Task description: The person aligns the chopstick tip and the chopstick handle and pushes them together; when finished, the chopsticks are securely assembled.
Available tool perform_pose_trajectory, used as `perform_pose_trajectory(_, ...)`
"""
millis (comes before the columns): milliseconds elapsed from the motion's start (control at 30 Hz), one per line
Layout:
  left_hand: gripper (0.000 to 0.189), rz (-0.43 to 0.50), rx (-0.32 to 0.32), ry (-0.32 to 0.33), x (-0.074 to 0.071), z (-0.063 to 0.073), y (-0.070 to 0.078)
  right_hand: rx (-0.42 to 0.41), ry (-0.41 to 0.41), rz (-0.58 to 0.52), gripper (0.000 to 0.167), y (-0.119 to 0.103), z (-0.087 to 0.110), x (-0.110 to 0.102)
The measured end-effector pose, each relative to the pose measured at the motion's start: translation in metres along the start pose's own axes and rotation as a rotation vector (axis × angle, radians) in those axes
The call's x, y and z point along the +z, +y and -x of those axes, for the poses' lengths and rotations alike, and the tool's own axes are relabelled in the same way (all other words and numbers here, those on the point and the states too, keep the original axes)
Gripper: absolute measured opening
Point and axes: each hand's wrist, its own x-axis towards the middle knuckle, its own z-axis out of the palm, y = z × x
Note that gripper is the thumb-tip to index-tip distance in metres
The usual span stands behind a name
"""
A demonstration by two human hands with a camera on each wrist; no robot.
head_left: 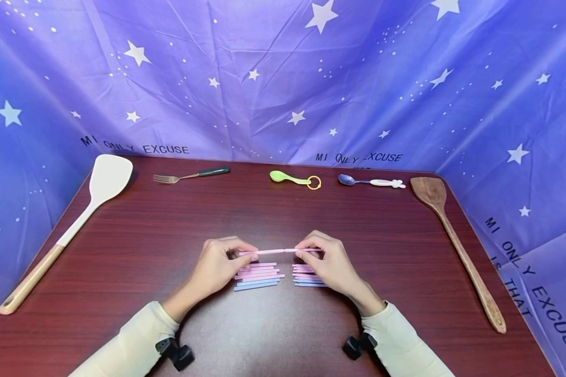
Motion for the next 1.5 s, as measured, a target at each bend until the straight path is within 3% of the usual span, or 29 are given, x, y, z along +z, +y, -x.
perform_pose_trajectory(633,0.009,0.032,0.052,-0.042,-0.003,-0.002,-0.001,-0.039,0.017,-0.004,0.011,-0.009,0.002,0.007)
perform_pose_trajectory(833,0.008,0.016,0.041,-0.053,-0.004,-0.003,0.0,-0.04,-0.003,-0.002,0.011,-0.007,0.001,0.006)
perform_pose_trajectory(1100,0.008,0.065,0.028,-0.062,-0.008,-0.004,0.003,-0.076,-0.011,-0.032,0.007,-0.006,-0.002,-0.002)
perform_pose_trajectory(1267,0.006,0.079,0.008,-0.07,-0.018,-0.004,0.0,-0.062,-0.017,-0.044,0.01,-0.004,-0.001,-0.007)
perform_pose_trajectory(1500,0.005,0.126,-0.052,-0.054,-0.044,-0.002,-0.013,-0.021,0.016,-0.007,0.013,0.004,0.006,-0.021)
